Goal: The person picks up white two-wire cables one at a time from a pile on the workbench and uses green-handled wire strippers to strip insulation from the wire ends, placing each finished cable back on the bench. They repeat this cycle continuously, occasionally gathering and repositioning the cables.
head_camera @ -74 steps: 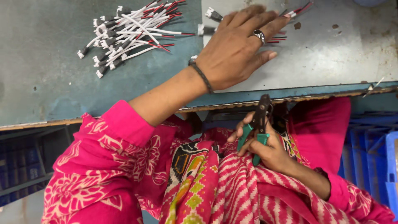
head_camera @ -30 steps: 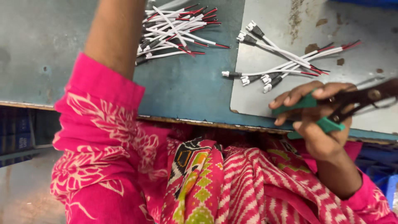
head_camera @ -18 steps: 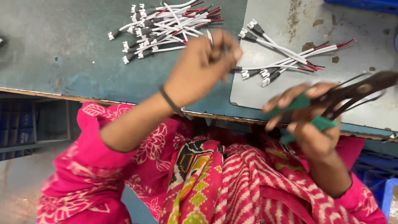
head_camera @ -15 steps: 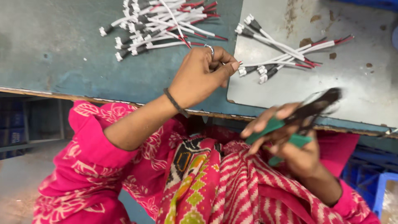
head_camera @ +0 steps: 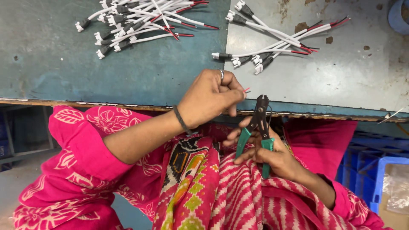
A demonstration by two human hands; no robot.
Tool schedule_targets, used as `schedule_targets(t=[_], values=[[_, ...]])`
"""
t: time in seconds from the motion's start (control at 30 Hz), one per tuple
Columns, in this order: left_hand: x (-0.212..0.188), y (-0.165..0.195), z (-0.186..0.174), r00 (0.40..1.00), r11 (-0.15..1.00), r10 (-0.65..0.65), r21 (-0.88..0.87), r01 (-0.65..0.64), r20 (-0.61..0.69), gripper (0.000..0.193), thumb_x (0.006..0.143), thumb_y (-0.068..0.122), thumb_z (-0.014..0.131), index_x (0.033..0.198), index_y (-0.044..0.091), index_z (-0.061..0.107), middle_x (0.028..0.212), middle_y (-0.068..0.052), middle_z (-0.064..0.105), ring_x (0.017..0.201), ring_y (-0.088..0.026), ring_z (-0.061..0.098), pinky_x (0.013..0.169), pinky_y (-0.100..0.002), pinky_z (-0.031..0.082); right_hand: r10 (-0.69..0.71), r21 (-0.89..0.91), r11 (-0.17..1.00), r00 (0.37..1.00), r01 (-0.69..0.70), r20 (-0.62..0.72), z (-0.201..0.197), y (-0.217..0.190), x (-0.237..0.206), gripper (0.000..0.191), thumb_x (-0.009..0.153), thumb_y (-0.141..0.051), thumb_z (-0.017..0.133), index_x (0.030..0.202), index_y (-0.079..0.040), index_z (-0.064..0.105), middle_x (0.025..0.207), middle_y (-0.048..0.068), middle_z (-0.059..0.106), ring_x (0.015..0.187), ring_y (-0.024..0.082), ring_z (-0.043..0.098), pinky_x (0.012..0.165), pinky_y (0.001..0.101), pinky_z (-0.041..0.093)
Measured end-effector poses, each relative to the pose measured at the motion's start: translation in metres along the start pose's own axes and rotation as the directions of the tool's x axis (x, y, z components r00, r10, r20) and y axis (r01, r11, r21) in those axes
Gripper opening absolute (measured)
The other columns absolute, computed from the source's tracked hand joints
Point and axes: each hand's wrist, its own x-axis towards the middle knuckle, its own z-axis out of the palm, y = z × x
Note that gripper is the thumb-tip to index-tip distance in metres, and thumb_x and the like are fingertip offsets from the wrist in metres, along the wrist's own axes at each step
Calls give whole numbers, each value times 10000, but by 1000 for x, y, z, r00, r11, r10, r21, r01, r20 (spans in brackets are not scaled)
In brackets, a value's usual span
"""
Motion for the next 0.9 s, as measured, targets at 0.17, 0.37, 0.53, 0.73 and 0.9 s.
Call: schedule_targets(t=[0.17,0.37,0.53,0.73,0.9], values=[[-11,5,10,1000,998,25,56,-25,6,157,923,142,667,911,-14,673,634,-10,657,507,-23,562,467,-203,442,-14,-53,998,1000,14,-5,-1,3,0,671,906,-51,520,1529,-64,273,1448,274,533,1341,384,567,997,528,584],[-18,15,14,999,1000,25,-6,-25,22,146,896,107,654,902,-37,632,643,-10,694,518,-35,595,453,-216,458,3,-129,992,999,-9,-43,-3,13,5,679,908,7,473,1548,-55,256,1420,266,562,1234,336,651,963,449,608],[-28,14,18,998,998,64,-4,-64,-9,153,890,94,635,886,-59,633,595,-10,647,429,-59,581,387,-243,459,66,-226,970,990,-94,-127,-7,20,3,790,911,29,449,1614,-135,129,1355,194,595,1046,279,743,610,224,479],[-29,8,23,987,987,118,126,-105,-105,169,891,135,654,863,-31,659,571,-32,633,443,-53,590,400,-258,471,10,-256,965,990,-47,-144,-8,29,7,884,843,90,414,1612,-161,57,1379,132,534,1052,250,735,634,224,509],[-27,-2,23,940,910,321,311,-274,-111,179,885,154,687,875,-25,676,683,-62,697,549,-65,631,500,-256,505,-63,-423,906,982,-18,-177,-3,33,11,793,853,84,429,1581,-86,161,1382,106,515,1052,219,734,758,271,589]])
